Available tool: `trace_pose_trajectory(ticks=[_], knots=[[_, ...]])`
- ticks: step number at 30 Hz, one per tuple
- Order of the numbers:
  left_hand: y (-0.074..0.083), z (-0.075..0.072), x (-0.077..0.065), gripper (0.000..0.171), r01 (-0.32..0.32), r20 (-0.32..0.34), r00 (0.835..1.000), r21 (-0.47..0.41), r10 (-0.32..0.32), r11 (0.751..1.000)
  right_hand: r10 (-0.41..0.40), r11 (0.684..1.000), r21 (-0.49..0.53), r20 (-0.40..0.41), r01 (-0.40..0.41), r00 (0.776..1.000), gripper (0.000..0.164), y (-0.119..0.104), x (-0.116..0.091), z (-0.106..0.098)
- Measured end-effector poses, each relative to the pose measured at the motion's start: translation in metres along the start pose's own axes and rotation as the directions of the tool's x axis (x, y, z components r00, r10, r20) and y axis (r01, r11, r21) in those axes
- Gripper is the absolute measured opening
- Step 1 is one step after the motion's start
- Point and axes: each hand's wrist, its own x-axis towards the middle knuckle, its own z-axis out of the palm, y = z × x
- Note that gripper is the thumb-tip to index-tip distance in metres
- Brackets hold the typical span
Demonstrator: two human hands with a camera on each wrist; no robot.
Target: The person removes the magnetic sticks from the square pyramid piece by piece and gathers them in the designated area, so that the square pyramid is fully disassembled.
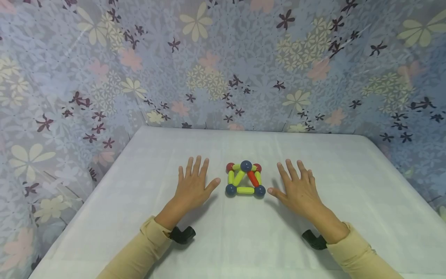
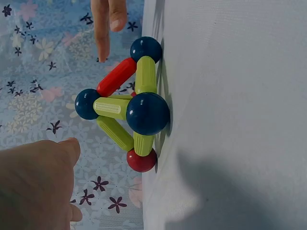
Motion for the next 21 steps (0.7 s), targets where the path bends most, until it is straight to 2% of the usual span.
trace_pose_trajectory(ticks=[9, 17, 21], knots=[[0.001, 0.002, 0.003, 0.08, -0.028, -0.017, 0.999, 0.0, 0.028, 1.0, -0.015, 1.0, 0.016, -0.012, 0.015, 1.0, 0.086, -0.001, 0.004, -0.004], [0.009, -0.001, 0.005, 0.079, -0.048, -0.002, 0.999, -0.023, 0.048, 0.999, -0.042, 0.998, 0.043, -0.024, 0.043, 0.999, 0.086, -0.007, 0.007, -0.01], [0.013, -0.001, 0.006, 0.078, -0.071, -0.016, 0.997, -0.026, 0.07, 0.997, -0.055, 0.997, 0.06, -0.029, 0.056, 0.998, 0.085, -0.011, 0.01, -0.013]])
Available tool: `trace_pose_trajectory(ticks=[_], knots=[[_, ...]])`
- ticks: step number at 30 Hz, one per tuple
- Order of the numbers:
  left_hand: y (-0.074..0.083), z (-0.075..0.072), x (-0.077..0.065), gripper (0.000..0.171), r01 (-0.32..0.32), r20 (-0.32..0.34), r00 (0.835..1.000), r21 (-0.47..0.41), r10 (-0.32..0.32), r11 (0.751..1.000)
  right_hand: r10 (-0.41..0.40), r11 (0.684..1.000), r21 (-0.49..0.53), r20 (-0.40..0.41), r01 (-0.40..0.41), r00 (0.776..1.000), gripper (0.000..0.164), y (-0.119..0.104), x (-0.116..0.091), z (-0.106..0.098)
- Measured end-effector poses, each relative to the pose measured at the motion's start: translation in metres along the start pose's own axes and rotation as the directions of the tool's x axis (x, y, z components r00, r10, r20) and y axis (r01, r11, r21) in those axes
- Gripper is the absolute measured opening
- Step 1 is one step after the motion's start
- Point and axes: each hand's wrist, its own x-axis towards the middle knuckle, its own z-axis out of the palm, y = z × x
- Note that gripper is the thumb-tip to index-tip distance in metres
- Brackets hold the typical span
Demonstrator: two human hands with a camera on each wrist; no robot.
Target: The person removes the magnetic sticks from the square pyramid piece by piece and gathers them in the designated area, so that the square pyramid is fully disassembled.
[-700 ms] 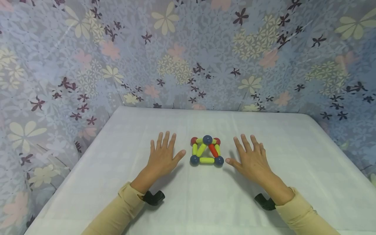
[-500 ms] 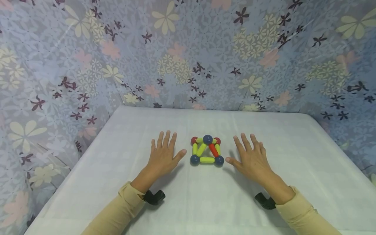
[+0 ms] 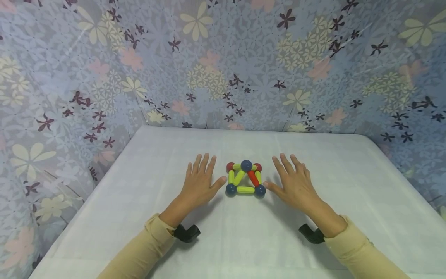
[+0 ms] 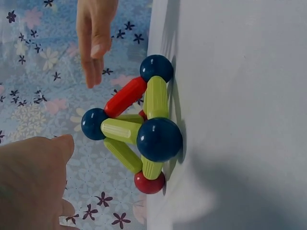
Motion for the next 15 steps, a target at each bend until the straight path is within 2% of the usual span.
trace_pose_trajectory(ticks=[15], knots=[[0.01, 0.003, 0.005, 0.072, -0.091, -0.08, 0.993, -0.061, 0.086, 0.994, -0.032, 0.991, 0.129, -0.045, 0.037, 0.998, 0.074, -0.016, 0.014, -0.004]])
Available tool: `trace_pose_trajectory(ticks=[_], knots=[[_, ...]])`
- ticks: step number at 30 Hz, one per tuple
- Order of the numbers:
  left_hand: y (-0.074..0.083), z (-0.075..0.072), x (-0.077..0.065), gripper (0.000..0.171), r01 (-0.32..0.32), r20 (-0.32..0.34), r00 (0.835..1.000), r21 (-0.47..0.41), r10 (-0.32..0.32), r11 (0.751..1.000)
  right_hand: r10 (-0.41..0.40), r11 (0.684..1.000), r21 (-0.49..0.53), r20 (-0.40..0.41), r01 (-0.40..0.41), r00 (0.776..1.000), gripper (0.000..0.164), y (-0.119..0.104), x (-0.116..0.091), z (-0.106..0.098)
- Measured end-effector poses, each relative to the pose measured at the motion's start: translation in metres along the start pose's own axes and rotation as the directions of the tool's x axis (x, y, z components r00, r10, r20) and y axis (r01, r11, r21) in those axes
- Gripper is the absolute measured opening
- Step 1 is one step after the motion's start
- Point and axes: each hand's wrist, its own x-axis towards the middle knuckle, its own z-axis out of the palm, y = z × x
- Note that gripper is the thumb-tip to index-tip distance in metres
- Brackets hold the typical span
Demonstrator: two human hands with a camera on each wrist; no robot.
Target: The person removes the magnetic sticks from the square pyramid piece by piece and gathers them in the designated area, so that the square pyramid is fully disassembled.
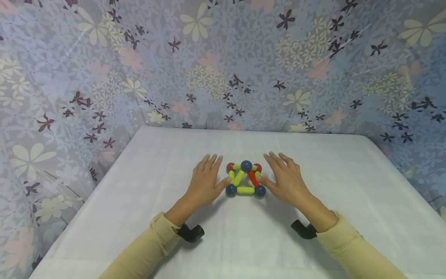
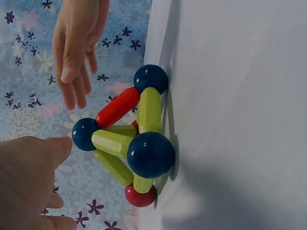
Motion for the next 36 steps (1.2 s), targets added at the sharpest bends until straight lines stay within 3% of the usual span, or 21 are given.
trace_pose_trajectory(ticks=[13, 25, 36], knots=[[0.008, 0.009, 0.007, 0.064, 0.009, -0.011, 1.0, -0.115, -0.01, 0.993, -0.063, 0.988, 0.139, -0.042, 0.068, 0.997, 0.063, -0.003, 0.012, 0.003], [0.013, 0.023, 0.015, 0.048, 0.003, -0.048, 0.999, -0.268, -0.016, 0.964, -0.136, 0.965, 0.213, -0.086, 0.152, 0.987, 0.056, -0.004, 0.023, 0.012], [0.016, 0.031, 0.02, 0.039, 0.061, -0.036, 0.996, -0.363, -0.079, 0.93, -0.103, 0.942, 0.318, -0.027, 0.107, 0.994, 0.052, -0.004, 0.031, 0.018]])
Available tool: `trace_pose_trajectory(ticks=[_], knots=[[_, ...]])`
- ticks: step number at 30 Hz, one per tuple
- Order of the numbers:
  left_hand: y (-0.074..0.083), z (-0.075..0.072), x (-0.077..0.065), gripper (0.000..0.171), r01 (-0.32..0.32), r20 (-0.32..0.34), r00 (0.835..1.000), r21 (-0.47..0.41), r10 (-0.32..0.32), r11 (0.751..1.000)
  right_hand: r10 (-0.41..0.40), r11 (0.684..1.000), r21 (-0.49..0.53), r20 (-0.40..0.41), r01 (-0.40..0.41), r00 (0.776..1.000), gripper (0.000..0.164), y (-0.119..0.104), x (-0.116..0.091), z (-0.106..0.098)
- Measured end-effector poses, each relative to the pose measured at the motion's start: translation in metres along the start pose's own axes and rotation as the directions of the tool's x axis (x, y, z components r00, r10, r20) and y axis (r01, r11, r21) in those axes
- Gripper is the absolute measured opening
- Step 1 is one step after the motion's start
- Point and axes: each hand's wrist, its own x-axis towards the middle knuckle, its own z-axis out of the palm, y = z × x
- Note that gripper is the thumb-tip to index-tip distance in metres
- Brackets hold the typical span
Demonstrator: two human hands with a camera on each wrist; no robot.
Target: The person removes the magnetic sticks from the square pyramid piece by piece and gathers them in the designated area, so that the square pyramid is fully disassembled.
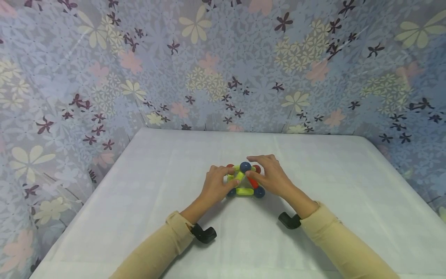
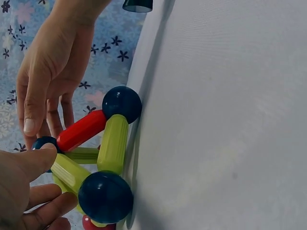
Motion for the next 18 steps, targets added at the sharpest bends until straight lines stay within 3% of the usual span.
trace_pose_trajectory(ticks=[5, 12, 18], knots=[[-0.002, 0.004, 0.002, 0.034, 0.004, -0.024, 1.0, -0.02, -0.005, 1.0, 0.034, 0.999, 0.037, 0.031, -0.035, 0.999, 0.051, 0.001, 0.004, 0.002], [-0.002, 0.009, 0.004, 0.035, 0.062, -0.011, 0.998, -0.031, -0.063, 0.998, 0.06, 0.995, 0.073, 0.054, -0.063, 0.997, 0.046, 0.004, 0.008, 0.006], [-0.003, 0.013, 0.005, 0.031, 0.023, -0.022, 0.999, -0.017, -0.023, 1.0, 0.075, 0.992, 0.093, 0.06, -0.081, 0.995, 0.044, 0.004, 0.01, 0.008]])
